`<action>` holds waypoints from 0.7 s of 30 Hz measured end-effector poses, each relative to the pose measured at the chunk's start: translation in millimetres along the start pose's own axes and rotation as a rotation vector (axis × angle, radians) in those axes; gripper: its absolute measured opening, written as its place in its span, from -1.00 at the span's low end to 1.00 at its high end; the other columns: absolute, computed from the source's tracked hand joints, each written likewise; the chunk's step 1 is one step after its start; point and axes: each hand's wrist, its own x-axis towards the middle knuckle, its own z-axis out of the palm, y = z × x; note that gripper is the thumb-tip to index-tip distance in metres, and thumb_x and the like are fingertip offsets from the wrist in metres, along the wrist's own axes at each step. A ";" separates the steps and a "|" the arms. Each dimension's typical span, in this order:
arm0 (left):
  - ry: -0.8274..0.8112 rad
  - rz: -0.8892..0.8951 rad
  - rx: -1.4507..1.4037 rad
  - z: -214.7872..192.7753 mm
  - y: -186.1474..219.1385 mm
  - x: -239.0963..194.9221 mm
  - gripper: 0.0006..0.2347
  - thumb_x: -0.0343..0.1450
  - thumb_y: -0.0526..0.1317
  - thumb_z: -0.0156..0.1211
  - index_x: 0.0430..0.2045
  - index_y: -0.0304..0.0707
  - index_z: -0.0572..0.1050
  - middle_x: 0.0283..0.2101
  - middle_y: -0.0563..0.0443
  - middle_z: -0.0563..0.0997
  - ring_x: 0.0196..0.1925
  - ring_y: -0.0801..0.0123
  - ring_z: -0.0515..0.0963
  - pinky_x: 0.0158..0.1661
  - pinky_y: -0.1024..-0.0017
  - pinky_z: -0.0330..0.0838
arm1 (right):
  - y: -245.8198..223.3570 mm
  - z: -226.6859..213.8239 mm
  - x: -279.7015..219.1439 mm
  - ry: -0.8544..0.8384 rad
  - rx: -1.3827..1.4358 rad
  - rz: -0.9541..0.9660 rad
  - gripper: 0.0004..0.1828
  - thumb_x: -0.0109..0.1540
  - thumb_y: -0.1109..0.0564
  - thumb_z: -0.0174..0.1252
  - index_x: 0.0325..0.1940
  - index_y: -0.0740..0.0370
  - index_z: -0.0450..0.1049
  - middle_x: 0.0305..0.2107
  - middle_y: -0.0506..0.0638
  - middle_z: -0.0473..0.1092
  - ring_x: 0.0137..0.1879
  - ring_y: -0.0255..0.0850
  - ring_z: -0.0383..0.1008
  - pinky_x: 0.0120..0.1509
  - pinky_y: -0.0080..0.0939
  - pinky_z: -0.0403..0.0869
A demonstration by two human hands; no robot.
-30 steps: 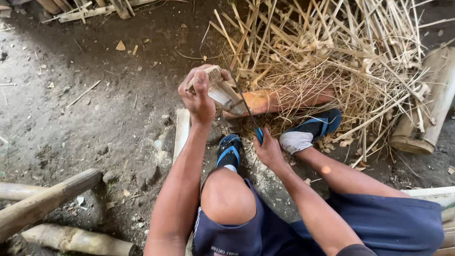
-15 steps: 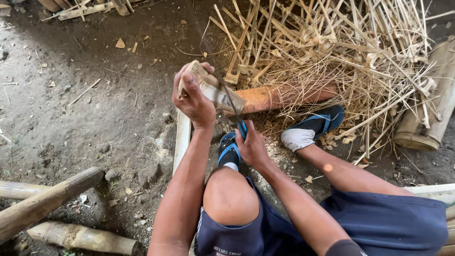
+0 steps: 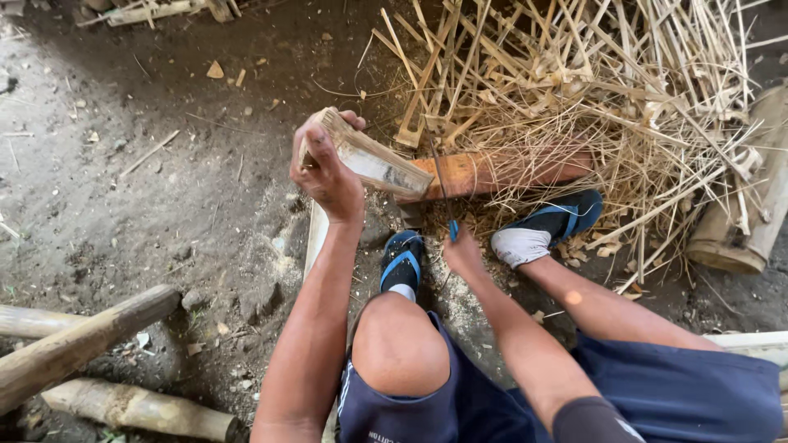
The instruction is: The person sits on the ground and uses a knife to shave and shape a piece of wood. They repeatedly scrape the surface, rotate the wood, and remove shavings to refine its shape.
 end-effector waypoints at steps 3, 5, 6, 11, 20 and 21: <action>-0.200 0.019 0.149 -3.5 11.2 2.1 -0.47 0.53 0.09 0.14 0.19 -0.40 0.26 -0.04 -0.16 0.53 -0.08 0.31 0.57 -0.06 0.30 0.64 | 14.0 -7.8 -5.2 -0.086 -0.022 0.058 -0.66 0.30 -0.02 0.03 0.01 0.28 0.31 -0.47 0.29 0.53 -0.41 0.13 0.60 -0.32 0.13 0.50; -0.333 0.090 0.309 -0.7 12.5 10.4 -0.38 0.47 0.05 0.19 0.32 -0.36 0.15 0.03 -0.10 0.40 0.02 0.36 0.45 0.01 0.32 0.58 | -5.9 -25.9 -18.7 -0.055 -0.056 -0.045 -0.67 0.31 -0.02 0.06 -0.01 0.28 0.31 -0.48 0.29 0.50 -0.39 0.16 0.56 -0.32 0.16 0.48; -0.373 0.135 0.393 -2.0 13.0 9.3 -0.38 0.45 0.02 0.21 0.33 -0.36 0.15 0.03 -0.07 0.33 0.06 0.35 0.40 0.06 0.30 0.56 | -20.0 -32.6 -37.1 -0.038 -0.064 -0.108 -0.68 0.31 -0.01 0.06 -0.01 0.28 0.31 -0.49 0.29 0.49 -0.40 0.18 0.55 -0.32 0.17 0.46; -0.340 0.304 0.585 10.3 -5.1 1.0 -0.49 0.34 -0.17 0.23 0.16 -0.29 0.21 -0.01 -0.05 0.21 0.05 0.32 0.29 0.13 0.24 0.42 | -117.9 -81.0 -116.3 -0.097 0.075 -0.215 -0.71 0.30 0.02 0.07 -0.04 0.26 0.29 -0.55 0.27 0.41 -0.43 0.28 0.47 -0.35 0.24 0.38; -0.242 0.325 0.530 22.1 -14.1 -6.8 -0.57 0.23 -0.29 0.12 -0.03 -0.26 0.20 -0.08 -0.01 0.17 -0.05 0.30 0.25 0.07 0.30 0.29 | -111.4 -75.7 -74.5 -0.041 -0.024 -0.338 -0.75 0.32 0.05 0.13 -0.15 0.29 0.32 -0.49 0.30 0.40 -0.33 0.31 0.45 -0.25 0.23 0.37; -0.225 0.339 0.542 27.4 -13.7 -5.9 -0.57 0.21 -0.29 0.12 -0.04 -0.26 0.20 -0.09 -0.01 0.18 -0.05 0.30 0.26 0.06 0.29 0.29 | -111.8 -80.0 -79.6 -0.038 0.006 -0.326 -0.74 0.30 0.04 0.11 -0.10 0.27 0.32 -0.48 0.29 0.41 -0.33 0.31 0.46 -0.25 0.23 0.37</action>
